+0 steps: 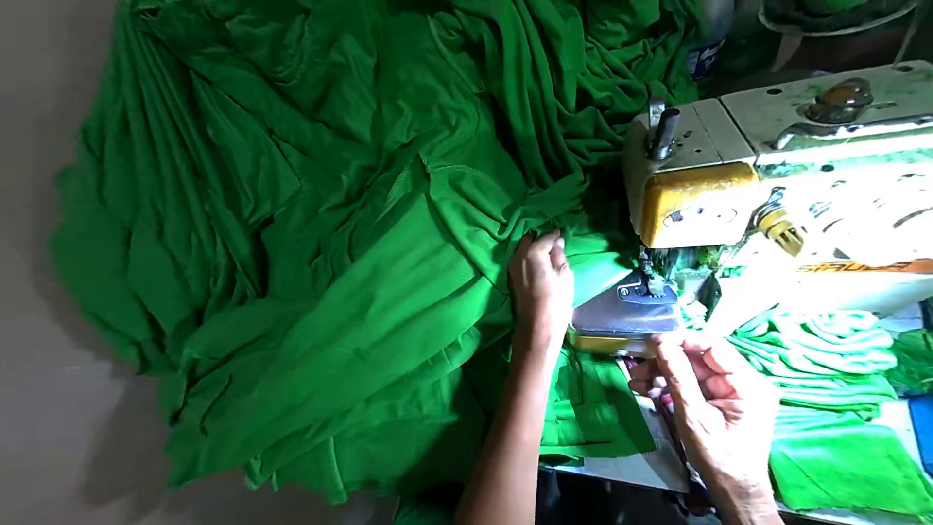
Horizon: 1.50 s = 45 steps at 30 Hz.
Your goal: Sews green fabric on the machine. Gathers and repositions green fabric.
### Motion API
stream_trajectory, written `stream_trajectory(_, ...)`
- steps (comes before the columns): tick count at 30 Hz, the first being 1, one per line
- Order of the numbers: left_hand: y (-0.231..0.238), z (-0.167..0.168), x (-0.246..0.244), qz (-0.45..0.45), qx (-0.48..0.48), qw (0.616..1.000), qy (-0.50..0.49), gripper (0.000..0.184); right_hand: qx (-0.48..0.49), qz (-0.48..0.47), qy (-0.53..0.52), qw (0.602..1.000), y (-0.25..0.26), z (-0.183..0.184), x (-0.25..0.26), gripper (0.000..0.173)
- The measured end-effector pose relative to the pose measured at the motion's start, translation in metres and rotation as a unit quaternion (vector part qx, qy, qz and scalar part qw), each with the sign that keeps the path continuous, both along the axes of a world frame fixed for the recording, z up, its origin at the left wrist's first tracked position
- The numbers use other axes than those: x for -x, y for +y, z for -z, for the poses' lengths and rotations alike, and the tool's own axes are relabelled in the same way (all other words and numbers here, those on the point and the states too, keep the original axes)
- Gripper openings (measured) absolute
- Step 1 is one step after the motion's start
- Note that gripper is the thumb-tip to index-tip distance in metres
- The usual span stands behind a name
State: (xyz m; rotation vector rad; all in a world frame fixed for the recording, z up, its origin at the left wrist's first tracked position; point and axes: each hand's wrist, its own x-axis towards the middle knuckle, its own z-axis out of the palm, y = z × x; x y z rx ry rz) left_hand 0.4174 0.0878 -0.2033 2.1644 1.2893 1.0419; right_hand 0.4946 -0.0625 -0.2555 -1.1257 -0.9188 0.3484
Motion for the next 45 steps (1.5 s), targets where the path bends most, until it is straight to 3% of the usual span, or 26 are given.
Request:
stream_trajectory(5,-0.059,0.046,0.038,-0.038,0.062,0.977,-0.202,0.028,0.069,-0.067,0.045,0.994,-0.006,0.004,0.014,0.020)
stream_trajectory(7,-0.090,0.049,0.053,-0.018,0.139,0.953,-0.268,0.032,0.097,-0.106,0.070,0.987,-0.002,0.000,0.015,0.024)
stream_trajectory(10,-0.112,0.044,0.065,-0.012,0.221,0.927,-0.303,0.034,0.063,-0.116,0.108,0.985,0.009,-0.002,0.018,0.013)
stream_trajectory(12,-0.115,0.051,0.072,0.000,0.160,0.955,-0.250,0.037,0.061,-0.113,0.137,0.982,0.012,-0.002,0.020,0.015)
stream_trajectory(14,-0.116,0.052,0.073,-0.027,0.020,0.988,-0.149,0.043,0.070,-0.115,0.157,0.978,0.011,-0.001,0.020,0.017)
stream_trajectory(16,-0.113,0.042,0.069,-0.062,-0.132,0.988,-0.043,0.045,0.078,-0.113,0.166,0.977,0.008,-0.001,0.020,0.018)
stream_trajectory(18,-0.103,0.029,0.062,-0.041,-0.213,0.976,-0.008,0.026,0.079,-0.105,0.167,0.977,0.005,-0.003,0.019,0.016)
stream_trajectory(20,-0.087,0.020,0.053,0.041,-0.198,0.979,0.025,0.020,0.071,-0.101,0.159,0.980,0.003,-0.002,0.016,0.014)
stream_trajectory(22,-0.067,0.009,0.048,0.090,-0.094,0.984,0.124,0.035,0.060,-0.096,0.149,0.982,0.003,0.001,0.014,0.015)
stream_trajectory(24,-0.045,0.005,0.048,0.075,0.008,0.979,0.190,0.051,0.061,-0.095,0.141,0.984,0.003,0.001,0.013,0.018)
stream_trajectory(28,-0.039,0.029,0.051,0.064,-0.057,0.993,0.084,0.051,0.062,-0.104,0.138,0.983,0.004,0.003,0.011,0.016)
stream_trajectory(32,-0.059,0.039,0.056,0.017,-0.176,0.983,-0.056,0.026,0.051,-0.116,0.142,0.982,0.005,0.006,0.008,0.011)
stream_trajectory(34,-0.074,0.039,0.052,0.053,-0.197,0.971,-0.122,0.018,0.042,-0.114,0.169,0.978,0.007,0.003,0.010,0.011)
stream_trajectory(36,-0.089,0.042,0.049,0.134,-0.155,0.964,-0.167,0.024,0.036,-0.121,0.203,0.971,0.008,-0.002,0.011,0.015)
stream_trajectory(39,-0.096,0.049,0.044,0.169,-0.125,0.961,-0.178,0.043,0.028,-0.129,0.239,0.962,0.010,-0.006,0.012,0.021)
stream_trajectory(42,-0.087,0.041,0.044,0.148,-0.167,0.961,-0.163,0.033,0.043,-0.121,0.222,0.966,0.006,-0.006,0.012,0.020)
stream_trajectory(45,-0.080,0.029,0.038,0.117,-0.212,0.968,-0.059,0.027,0.072,-0.101,0.173,0.977,0.002,0.001,0.011,0.013)
